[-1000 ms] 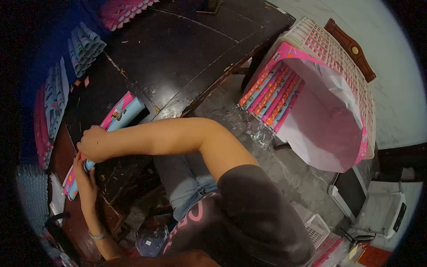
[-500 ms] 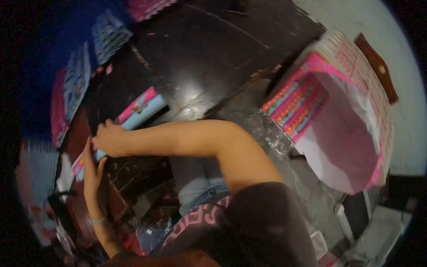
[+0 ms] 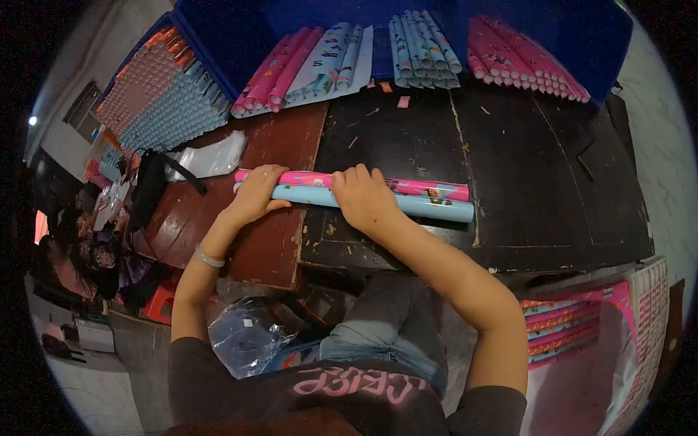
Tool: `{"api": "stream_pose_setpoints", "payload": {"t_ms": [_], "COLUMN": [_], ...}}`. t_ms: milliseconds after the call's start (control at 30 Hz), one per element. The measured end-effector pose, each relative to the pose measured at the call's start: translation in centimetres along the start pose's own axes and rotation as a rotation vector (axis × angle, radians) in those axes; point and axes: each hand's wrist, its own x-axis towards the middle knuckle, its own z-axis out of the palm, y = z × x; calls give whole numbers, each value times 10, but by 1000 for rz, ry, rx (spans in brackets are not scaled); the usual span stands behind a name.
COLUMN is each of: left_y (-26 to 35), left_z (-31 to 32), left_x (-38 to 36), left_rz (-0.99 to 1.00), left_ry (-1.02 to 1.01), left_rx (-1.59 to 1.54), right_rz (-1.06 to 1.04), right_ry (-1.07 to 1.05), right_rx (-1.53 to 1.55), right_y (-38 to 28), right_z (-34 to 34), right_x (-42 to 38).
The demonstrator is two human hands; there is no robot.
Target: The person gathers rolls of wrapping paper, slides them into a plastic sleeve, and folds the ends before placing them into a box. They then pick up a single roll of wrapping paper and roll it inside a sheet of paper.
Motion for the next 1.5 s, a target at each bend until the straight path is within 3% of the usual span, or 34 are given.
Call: {"api": "stream_pose_setpoints", "payload": {"t_ms": [333, 467, 600, 867, 1000, 1033, 1067, 1200, 1267, 1400, 1467, 1500], "left_y": [-4, 1, -2, -4, -4, -5, -5, -5, -7, -16, -21, -27], "left_z": [13, 23, 29, 31, 31, 31, 29, 28, 32, 24, 6, -7], "left_x": [-2, 9, 9, 9, 5, 5, 4, 5, 7, 15, 20, 25], "left_rz": [23, 86, 136, 137, 161, 155, 163, 93, 147, 150, 213, 135], "left_ry": [51, 114, 166, 68, 144, 138, 139, 58, 124, 60, -43, -87], "left_rx": [-9, 11, 13, 112, 81, 89, 94, 73, 63, 57, -138, -225], "right_rz": [-18, -141, -112, -110, -102, -108, -23, 18, 20, 8, 3, 4], "right_ry": [-95, -103, -198, -158, -208, -185, -327, -326, -328, -301, -285, -279], "right_rx": [181, 126, 98, 71, 99, 83, 78, 72, 56, -8, -22, -22], "right_y": [-3, -25, -29, -30, -15, -6, 5, 57, 53, 50, 48, 48], "right_z": [-1, 19, 24, 24, 7, -4, -20, -54, -55, -51, -50, -50], "right_x": [16, 38, 45, 42, 34, 26, 17, -28, -31, -33, -34, -35]}}
